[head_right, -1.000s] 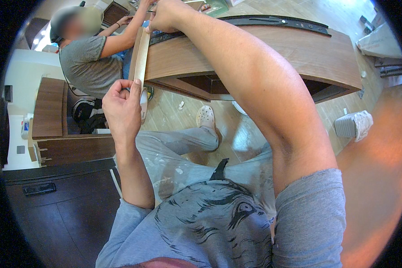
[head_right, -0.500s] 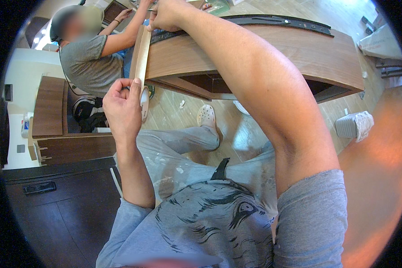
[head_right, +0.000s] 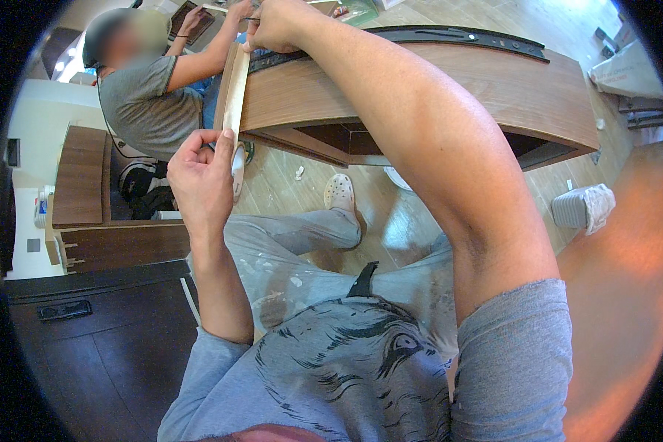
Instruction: The person applies adhesive edge banding to the edges of a wooden drawer front. They measure and cut strips of edge banding, peel the backing, and press the strips onto the drawer edges, smoothing them down. The drawer is rotated to access different sides as the banding is applied.
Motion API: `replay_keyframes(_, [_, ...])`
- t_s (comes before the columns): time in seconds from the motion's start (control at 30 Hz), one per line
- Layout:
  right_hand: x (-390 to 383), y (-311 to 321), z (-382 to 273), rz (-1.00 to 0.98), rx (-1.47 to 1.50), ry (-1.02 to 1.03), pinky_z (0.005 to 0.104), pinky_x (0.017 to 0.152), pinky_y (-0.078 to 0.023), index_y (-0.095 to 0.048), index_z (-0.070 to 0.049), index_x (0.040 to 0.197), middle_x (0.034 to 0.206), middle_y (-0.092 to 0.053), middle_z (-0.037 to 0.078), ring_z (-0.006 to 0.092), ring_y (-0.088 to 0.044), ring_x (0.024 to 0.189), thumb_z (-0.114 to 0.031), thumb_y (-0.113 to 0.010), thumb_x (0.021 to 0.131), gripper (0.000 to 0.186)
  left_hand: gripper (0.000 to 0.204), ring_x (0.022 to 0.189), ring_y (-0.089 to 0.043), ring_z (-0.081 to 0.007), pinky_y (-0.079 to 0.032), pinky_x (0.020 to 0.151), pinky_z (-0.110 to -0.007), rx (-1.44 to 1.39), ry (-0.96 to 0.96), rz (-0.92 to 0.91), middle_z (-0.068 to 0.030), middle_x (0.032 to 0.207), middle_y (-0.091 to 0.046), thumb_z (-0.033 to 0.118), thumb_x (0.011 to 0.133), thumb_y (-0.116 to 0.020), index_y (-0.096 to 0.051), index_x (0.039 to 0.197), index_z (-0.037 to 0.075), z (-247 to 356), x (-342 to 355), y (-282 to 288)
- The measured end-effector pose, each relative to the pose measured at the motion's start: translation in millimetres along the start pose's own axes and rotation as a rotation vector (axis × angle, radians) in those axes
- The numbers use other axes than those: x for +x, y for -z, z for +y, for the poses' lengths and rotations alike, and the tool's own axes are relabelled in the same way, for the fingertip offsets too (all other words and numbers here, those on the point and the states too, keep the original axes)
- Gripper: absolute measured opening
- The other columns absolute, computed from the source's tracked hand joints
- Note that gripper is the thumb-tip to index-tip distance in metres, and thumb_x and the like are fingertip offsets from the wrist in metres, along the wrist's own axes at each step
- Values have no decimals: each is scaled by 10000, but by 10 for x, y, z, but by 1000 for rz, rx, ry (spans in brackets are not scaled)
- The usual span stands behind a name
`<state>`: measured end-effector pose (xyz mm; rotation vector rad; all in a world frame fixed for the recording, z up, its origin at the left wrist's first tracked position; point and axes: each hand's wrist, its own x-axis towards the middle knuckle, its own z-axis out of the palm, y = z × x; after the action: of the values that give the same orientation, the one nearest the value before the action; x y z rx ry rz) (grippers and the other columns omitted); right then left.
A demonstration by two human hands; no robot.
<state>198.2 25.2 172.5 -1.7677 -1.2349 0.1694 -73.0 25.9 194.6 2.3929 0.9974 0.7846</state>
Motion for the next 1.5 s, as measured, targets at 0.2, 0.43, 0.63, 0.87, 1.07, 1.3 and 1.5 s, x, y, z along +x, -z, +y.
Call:
replay_keyframes(0.2, [-11,2,-8,17,-8,4,426,815,-589,-825,-74,882,855,-773,196,322,-763,828,-323,-871,809,263,201,541,-398,-65,-333,535,-299,-22,-10,7,7,535,-454,186,974,-750,-750,953,-14,-9,-1,-1])
replay_keyframes(0.43, [-17,-11,-3,31,7,0,426,816,-589,-825,-81,880,858,-774,192,326,-762,834,-319,-872,804,254,199,542,-379,-67,-319,527,-295,2,-65,20,7,537,-422,184,973,-753,-748,954,-15,0,-38,-19])
replay_keyframes(0.63, [-13,-4,-15,20,5,-23,425,804,-584,-821,-78,875,849,-773,188,317,-760,821,-324,-877,802,262,190,542,-363,-66,-306,526,-289,21,-80,28,10,538,-409,176,968,-757,-751,944,-12,-25,-31,-38])
replay_keyframes(0.87, [-5,3,-21,2,5,-23,420,791,-582,-816,-75,843,820,-769,179,308,-754,799,-317,-879,802,253,217,527,-407,-61,-317,519,-297,-38,0,35,7,528,-457,195,980,-750,-749,936,-17,-95,-5,-14])
replay_keyframes(1.07, [-5,-7,1,7,21,-8,423,792,-580,-813,-73,843,827,-769,179,308,-753,804,-313,-878,801,252,224,525,-436,-56,-330,520,-295,-63,11,29,11,528,-487,203,986,-745,-749,936,-15,-108,-9,-20])
replay_keyframes(1.3, [6,-20,16,0,19,6,429,797,-578,-812,-73,853,837,-764,194,318,-755,817,-311,-866,807,249,242,527,-428,-72,-341,524,-299,-16,21,43,-2,535,-496,215,970,-756,-718,895,-12,-125,9,-33])
replay_keyframes(1.5, [-14,-31,-6,59,-21,31,439,810,-576,-811,-64,864,862,-759,216,337,-756,843,-315,-855,814,261,267,536,-446,-87,-369,532,-311,74,14,93,-20,548,-506,229,942,-778,-710,926,-29,-79,-3,-17])
